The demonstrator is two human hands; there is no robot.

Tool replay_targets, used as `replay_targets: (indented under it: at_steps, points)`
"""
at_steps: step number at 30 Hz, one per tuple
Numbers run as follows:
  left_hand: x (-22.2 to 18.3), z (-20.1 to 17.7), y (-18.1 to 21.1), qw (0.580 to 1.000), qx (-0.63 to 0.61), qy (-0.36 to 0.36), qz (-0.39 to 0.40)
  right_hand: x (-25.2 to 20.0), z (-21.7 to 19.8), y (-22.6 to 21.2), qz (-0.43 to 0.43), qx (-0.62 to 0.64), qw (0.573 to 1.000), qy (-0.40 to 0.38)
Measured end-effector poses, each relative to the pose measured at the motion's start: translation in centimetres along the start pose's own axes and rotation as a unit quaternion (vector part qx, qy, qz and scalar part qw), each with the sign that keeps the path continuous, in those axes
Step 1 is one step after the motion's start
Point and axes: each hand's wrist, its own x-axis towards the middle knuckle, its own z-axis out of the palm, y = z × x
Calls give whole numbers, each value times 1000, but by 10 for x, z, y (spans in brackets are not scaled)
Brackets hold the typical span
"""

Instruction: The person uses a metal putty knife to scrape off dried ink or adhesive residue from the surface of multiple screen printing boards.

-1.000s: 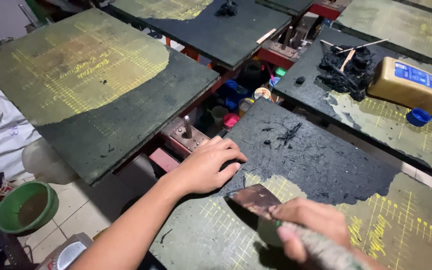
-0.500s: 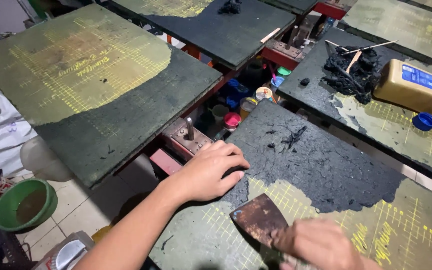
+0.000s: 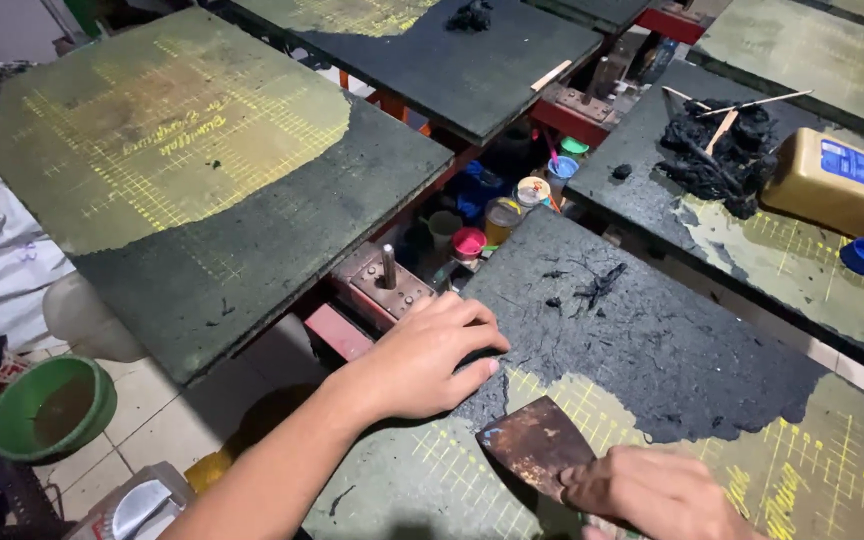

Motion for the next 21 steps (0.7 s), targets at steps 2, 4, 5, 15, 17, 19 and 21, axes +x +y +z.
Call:
replay_targets:
  at_steps: [2, 4, 5, 15, 17, 19, 21]
  points:
    - [1, -4, -1, 1000, 3, -5, -1, 4, -1, 5, -8, 8, 1000, 1]
    - [1, 0, 0, 1000, -2, -14, -3, 0, -3, 5, -10, 20, 1000, -3]
    - [1, 0, -1, 1000, -2, -5, 0, -1, -4, 6, -10, 13, 1000, -18]
    - [0, 0, 1, 1000, -1, -1, -9, 8, 6, -26, 92, -5, 990, 110]
    - [0, -3, 2, 1000, -7, -6, -13, 16, 3, -39, 136, 0, 980, 148]
    - [-1, -4, 1, 1000, -15, -11, -21, 1, 35, -5, 179, 8, 967, 182]
    - [0, -5, 0, 999, -16, -22, -17, -78, 70, 74, 477, -340, 656, -476]
